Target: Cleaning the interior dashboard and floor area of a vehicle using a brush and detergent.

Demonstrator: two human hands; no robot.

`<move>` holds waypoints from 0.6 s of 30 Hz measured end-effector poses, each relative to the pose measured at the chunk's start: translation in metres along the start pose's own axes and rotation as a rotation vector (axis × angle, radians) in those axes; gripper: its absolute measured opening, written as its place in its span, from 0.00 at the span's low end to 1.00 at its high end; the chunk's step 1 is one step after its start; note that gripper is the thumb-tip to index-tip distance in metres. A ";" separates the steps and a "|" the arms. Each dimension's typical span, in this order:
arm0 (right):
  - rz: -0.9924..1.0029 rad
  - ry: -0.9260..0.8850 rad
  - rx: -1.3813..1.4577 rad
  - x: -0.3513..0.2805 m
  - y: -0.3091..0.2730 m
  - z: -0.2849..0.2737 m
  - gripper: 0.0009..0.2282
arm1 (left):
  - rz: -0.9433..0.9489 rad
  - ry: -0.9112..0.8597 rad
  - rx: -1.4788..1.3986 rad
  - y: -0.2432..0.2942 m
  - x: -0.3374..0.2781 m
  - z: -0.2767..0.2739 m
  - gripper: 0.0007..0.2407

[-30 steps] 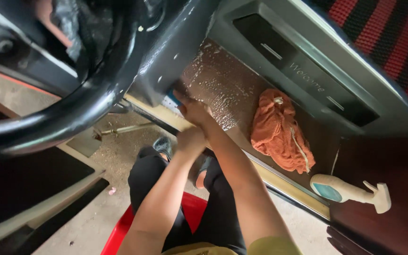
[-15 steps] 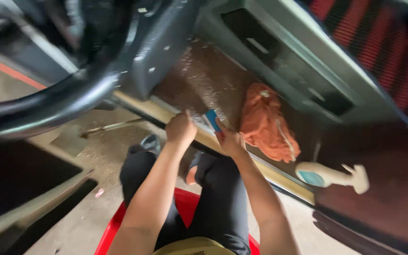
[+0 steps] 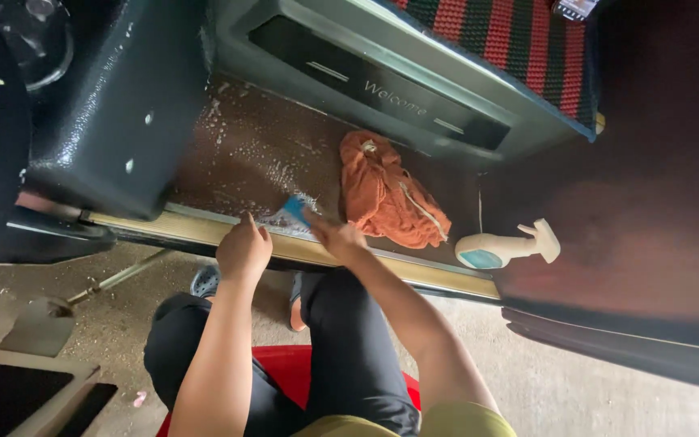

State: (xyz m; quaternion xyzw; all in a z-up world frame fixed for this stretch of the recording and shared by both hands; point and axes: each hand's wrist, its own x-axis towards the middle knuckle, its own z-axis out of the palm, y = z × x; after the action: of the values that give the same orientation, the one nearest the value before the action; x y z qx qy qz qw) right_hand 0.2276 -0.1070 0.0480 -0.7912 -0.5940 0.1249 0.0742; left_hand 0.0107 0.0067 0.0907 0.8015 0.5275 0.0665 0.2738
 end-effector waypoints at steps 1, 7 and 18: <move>0.085 -0.083 -0.046 0.003 0.011 0.000 0.26 | 0.011 -0.003 -0.003 0.003 -0.003 -0.002 0.18; -0.101 0.683 -0.212 0.063 0.137 0.047 0.26 | 0.066 0.001 -0.040 -0.002 0.000 0.022 0.19; 0.076 -0.197 -0.129 0.018 -0.029 0.028 0.28 | 0.058 0.008 -0.095 -0.002 0.000 0.024 0.17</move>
State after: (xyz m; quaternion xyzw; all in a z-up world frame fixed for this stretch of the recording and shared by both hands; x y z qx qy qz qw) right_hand 0.1975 -0.0822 0.0265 -0.8002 -0.5747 0.1664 -0.0406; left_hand 0.0189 -0.0017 0.0694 0.8022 0.5015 0.1026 0.3073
